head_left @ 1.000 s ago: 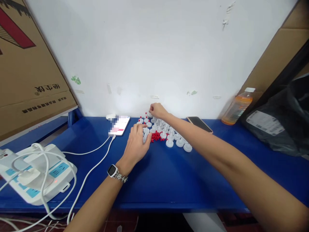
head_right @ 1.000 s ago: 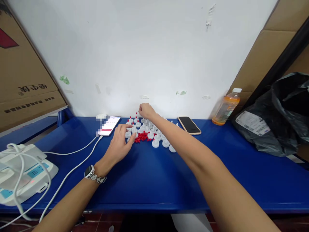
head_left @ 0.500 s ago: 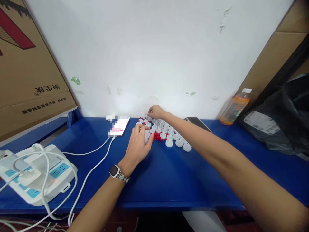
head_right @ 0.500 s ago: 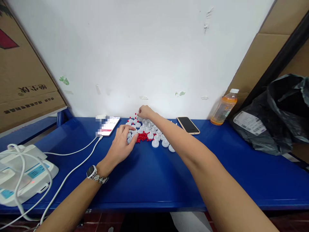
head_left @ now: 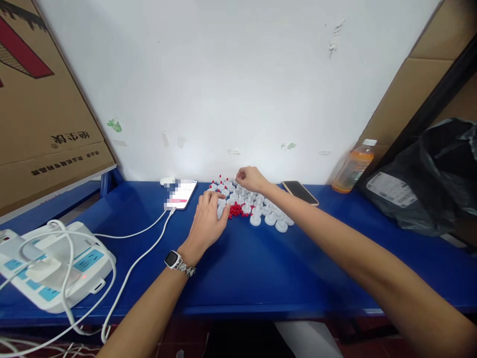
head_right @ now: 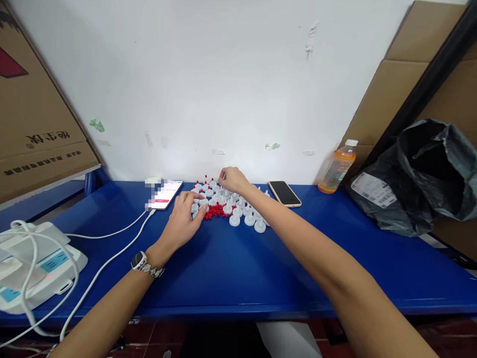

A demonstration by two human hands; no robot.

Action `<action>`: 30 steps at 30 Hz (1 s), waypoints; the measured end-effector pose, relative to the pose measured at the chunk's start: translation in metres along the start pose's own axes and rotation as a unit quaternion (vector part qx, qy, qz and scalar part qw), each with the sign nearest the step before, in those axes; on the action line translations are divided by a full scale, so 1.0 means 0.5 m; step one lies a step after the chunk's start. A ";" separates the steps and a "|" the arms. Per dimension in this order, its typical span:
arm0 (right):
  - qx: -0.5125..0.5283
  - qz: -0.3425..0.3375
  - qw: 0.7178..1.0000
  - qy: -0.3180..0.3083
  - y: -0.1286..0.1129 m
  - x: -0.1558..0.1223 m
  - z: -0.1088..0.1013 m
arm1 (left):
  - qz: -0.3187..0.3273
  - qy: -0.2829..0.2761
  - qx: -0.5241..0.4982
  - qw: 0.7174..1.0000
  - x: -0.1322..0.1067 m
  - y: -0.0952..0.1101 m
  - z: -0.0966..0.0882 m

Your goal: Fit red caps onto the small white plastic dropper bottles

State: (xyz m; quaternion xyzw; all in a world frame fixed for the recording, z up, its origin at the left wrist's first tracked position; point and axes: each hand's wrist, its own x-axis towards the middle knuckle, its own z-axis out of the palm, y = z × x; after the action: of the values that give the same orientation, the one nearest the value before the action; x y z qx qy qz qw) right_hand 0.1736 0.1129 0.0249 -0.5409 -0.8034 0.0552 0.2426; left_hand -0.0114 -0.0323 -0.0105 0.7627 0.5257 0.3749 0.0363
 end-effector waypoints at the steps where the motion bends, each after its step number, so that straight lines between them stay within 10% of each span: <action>1: -0.008 0.012 1.000 -0.008 0.001 -0.001 0.002 | 0.000 0.001 0.001 1.000 0.000 0.001 0.001; 11: -0.020 0.030 0.999 -0.011 -0.055 0.024 0.037 | 0.020 -0.001 0.012 1.000 0.000 -0.015 -0.001; 22: 0.299 -0.039 0.953 0.023 -0.086 -0.220 -0.025 | 0.086 -0.044 0.027 0.995 -0.005 0.008 0.008; 30: -0.064 -0.123 0.990 0.013 -0.045 -0.257 -0.008 | 0.107 -0.085 0.024 0.990 -0.011 -0.006 0.013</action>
State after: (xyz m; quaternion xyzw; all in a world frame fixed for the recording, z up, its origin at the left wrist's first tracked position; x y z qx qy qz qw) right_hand 0.1945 -0.0122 -0.0060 -0.4530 -0.8625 -0.0335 0.2229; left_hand -0.0106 -0.0335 -0.0194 0.8442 0.4450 0.2979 0.0217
